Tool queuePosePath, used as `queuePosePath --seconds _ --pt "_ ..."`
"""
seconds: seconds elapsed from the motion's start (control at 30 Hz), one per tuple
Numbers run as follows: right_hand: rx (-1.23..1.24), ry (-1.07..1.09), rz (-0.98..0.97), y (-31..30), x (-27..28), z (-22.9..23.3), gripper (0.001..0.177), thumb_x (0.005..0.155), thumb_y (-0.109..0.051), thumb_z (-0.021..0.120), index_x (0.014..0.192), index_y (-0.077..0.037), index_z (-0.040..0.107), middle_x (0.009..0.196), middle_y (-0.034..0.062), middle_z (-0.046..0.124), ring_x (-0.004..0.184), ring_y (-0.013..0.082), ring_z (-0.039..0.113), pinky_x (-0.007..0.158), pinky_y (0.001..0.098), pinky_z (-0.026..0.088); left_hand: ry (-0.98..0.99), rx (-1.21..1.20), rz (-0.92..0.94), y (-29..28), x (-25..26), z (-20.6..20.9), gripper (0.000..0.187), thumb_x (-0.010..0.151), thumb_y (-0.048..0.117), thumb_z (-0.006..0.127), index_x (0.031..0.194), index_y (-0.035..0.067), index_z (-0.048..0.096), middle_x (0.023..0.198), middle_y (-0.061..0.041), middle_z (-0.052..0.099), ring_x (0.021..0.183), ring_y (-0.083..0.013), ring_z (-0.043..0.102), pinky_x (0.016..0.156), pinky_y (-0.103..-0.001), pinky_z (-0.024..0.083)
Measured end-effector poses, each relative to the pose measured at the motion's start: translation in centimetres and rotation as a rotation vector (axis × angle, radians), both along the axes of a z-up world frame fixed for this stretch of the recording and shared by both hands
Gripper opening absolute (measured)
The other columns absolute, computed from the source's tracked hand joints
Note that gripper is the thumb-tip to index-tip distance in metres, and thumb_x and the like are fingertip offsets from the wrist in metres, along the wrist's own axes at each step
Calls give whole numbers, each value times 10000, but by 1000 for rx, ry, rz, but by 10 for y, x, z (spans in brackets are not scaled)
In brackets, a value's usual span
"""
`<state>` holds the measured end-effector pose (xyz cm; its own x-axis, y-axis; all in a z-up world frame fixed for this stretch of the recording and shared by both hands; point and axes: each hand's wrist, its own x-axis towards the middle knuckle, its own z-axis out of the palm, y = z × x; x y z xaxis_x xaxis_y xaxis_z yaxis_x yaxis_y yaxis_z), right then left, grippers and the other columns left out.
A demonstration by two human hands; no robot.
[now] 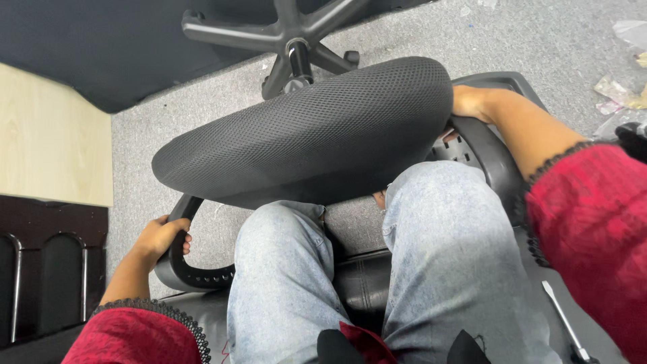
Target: The person uses a screwdriver to tighten four screws securing the central gas-lift base to the underside of an office chair seat. After tightening, the person flips the chair upright and positions it on the floor.
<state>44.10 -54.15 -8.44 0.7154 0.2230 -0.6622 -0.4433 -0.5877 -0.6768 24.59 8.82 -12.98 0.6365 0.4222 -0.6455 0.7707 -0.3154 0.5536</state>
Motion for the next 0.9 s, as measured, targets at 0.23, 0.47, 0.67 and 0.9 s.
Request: queuePosePath --seconds 0.23,0.47,0.67,0.9 --pt "31 135 -262 -12 -51 27 525 1051 -403 415 1225 63 584 984 276 744 740 313 738 638 389 636 -43 -37 21 -8 2 -1 401 849 109 649 1201 -63 567 770 -138 618 603 -221 605 599 -390 568" --pt "316 219 -483 -51 -124 16 393 953 -366 589 1126 -33 706 1027 126 747 870 198 716 777 356 582 -48 -30 32 -13 -4 5 387 870 117 641 1183 -100 569 788 -159 659 600 -237 629 601 -386 568" --pt "396 99 -542 -59 -153 -2 413 929 -357 668 1159 -15 687 1098 114 735 984 198 695 915 362 537 -82 -23 46 -15 -5 3 394 886 118 653 1163 -144 552 792 -183 663 601 -254 635 591 -399 567" --pt "416 104 -403 -72 -166 -7 502 820 -215 703 1271 -2 649 1212 147 732 1029 207 724 936 384 562 -147 -23 63 -20 -16 6 382 895 158 685 1112 -140 587 793 -188 681 607 -247 648 588 -383 555"
